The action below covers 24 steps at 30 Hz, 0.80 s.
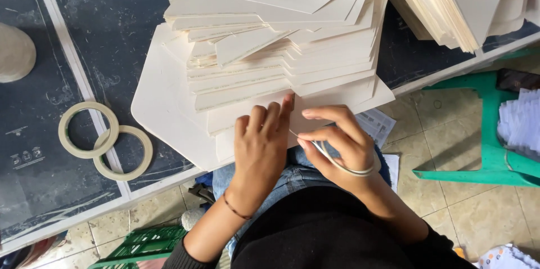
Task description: The person applies adhesive tape to the edges of white paper sheets stacked on a table. They smooth the tape down with their fingers, then lift and separate the sheets to continue the process on different parts of the stack.
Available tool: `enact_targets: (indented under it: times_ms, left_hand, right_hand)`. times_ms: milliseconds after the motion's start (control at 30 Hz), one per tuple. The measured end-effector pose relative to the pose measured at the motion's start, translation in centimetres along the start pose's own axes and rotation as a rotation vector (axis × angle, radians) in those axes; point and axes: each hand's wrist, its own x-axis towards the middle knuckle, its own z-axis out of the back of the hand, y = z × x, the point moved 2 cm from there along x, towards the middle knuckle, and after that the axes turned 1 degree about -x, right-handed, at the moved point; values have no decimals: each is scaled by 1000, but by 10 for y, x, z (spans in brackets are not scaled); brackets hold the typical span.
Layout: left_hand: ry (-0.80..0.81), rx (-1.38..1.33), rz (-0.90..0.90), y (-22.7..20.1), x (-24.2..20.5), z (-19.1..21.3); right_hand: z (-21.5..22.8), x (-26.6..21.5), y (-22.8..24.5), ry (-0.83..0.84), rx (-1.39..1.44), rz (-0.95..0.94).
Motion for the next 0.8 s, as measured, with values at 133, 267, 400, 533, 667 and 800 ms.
enact_targets:
  times_ms: [133,267,400,533,667,800]
  left_hand:
    - [54,-178,108,41,-10,34]
    - [-31,-230,440,79,-47,58]
    - [53,-371,639,89,-74,62]
    - [68,-472,708,89,-83,61]
    - [50,-554,738,89,-82,61]
    - [41,-562,734,88,-82,61]
  right_hand:
    - [-7,13,2,21,47,-82]
    - [-44,9,3,133,51,-113]
    - [-77,14,27,236,58,-95]
    - [-95,13,34,263,50,-113]
    - [-103,12,31,309,9,-132]
    - [-105,14,32,307,-64,-112]
